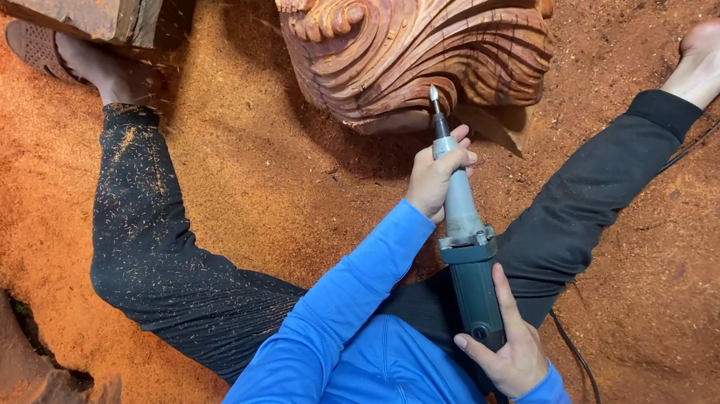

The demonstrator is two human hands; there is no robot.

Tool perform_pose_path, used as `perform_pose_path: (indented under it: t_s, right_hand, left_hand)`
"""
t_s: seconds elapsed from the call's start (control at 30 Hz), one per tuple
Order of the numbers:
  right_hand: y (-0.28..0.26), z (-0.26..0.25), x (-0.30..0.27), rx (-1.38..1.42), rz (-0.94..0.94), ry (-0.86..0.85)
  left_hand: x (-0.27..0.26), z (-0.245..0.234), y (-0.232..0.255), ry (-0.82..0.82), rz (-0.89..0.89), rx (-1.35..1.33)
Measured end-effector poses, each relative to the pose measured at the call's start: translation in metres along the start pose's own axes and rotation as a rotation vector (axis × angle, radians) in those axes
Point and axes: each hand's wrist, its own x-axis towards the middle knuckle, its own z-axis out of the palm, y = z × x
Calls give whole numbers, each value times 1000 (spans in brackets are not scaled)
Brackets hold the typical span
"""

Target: Carving intricate details into a wooden sculpture using a power rotary tool

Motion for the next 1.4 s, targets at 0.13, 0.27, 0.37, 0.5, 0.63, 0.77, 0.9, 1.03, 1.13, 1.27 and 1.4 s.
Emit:
perform_pose_path:
  t_s: [0.13,0.27,0.37,0.5,0.63,0.77,0.9,1.03,1.13,1.27,1.4]
  right_hand:
    - [3,1,-3,22,43,4]
    - [13,-1,-9,3,-14,22]
    - [11,-14,-12,-131,-96,20]
    - [-12,-30,-2,-218,-179,-55]
    - [-24,-35,5,-215,-182,-105]
    - [-30,-36,3,-225,-95,-111]
    - [-32,-39,0,-234,-17,-93]
    - [-27,-41,0,-211,-24,-53]
    - [-26,-42,1,-222,0,-35]
    - [-22,-42,4,-185,45,-36]
    - [-19,-42,7,-179,89,-40]
  left_hand:
    - [0,3,-1,46,-22,160]
    - [-8,-2,0,-19,5,185]
    - [-17,-17,-3,-54,105,123]
    - [-19,-35,-4,-32,195,-36]
    - [-19,-36,6,-3,174,-114]
    - [-21,-24,19,3,98,-70]
    - [-25,-7,33,11,63,40]
    - [-17,0,28,-20,64,80]
    - [-13,5,28,-22,55,90]
    - [-7,10,26,-18,53,121]
    - [-3,15,26,-12,27,153]
